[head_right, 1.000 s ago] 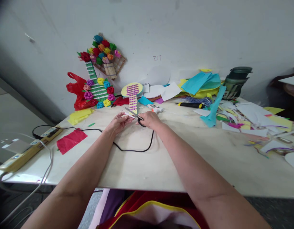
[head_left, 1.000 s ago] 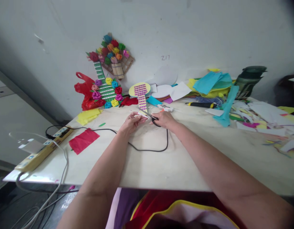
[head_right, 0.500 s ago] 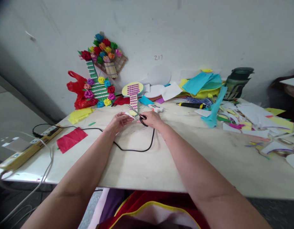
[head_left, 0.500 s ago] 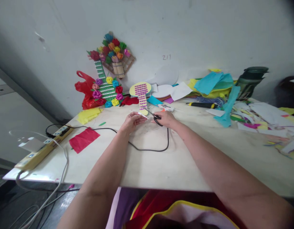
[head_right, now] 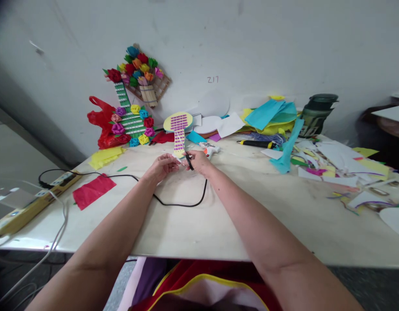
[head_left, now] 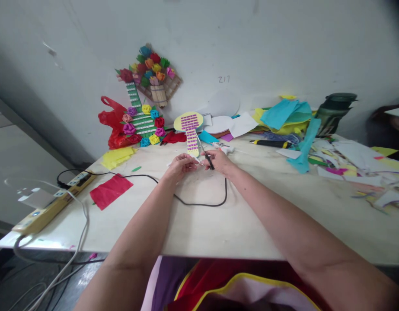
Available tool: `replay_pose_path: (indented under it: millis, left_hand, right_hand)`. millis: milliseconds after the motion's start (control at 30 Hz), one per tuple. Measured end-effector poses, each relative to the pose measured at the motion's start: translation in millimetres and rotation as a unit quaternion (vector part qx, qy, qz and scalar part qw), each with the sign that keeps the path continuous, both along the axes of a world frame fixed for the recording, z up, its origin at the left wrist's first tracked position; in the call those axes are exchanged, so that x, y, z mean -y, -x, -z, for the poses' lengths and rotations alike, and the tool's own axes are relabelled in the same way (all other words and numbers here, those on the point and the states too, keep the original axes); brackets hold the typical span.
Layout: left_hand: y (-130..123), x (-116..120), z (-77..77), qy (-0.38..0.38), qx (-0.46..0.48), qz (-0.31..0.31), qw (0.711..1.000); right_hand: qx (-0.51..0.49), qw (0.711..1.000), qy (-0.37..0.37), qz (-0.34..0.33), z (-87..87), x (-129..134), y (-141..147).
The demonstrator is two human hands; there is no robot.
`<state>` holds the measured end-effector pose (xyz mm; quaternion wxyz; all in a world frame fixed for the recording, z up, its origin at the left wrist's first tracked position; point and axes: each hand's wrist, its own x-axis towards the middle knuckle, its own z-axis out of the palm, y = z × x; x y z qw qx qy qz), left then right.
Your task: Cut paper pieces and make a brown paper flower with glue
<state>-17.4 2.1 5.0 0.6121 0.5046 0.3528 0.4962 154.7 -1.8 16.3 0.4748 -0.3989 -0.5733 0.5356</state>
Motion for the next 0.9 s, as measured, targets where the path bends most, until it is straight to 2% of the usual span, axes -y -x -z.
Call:
replay_pose_path:
  millis: [167, 367, 533, 900]
  left_hand:
    - [0.0, -2.2, 3.1, -0.012, 0.011, 0.015, 1.000]
    - [-1.8, 1.0, 0.7, 0.008, -0.001, 0.047, 0.999]
    - [-5.3, 1.0, 1.8, 0.000, -0.031, 0.019, 0.999]
    - [-5.9, -1.8, 2.6, 0.015, -0.003, -0.030, 0.999]
  right_hand:
    - [-0.007, 1.000, 0.011, 0.004, 1.8, -1.1, 0.8]
    - [0.005, 1.000, 0.004, -0.013, -1.5, 2.3, 0.5]
    - [-0.003, 0.999, 0.008, -0.034, -0.9, 3.3, 0.9]
    - [0.011, 0.998, 0.038, -0.044, 2.7, -0.2, -6.7]
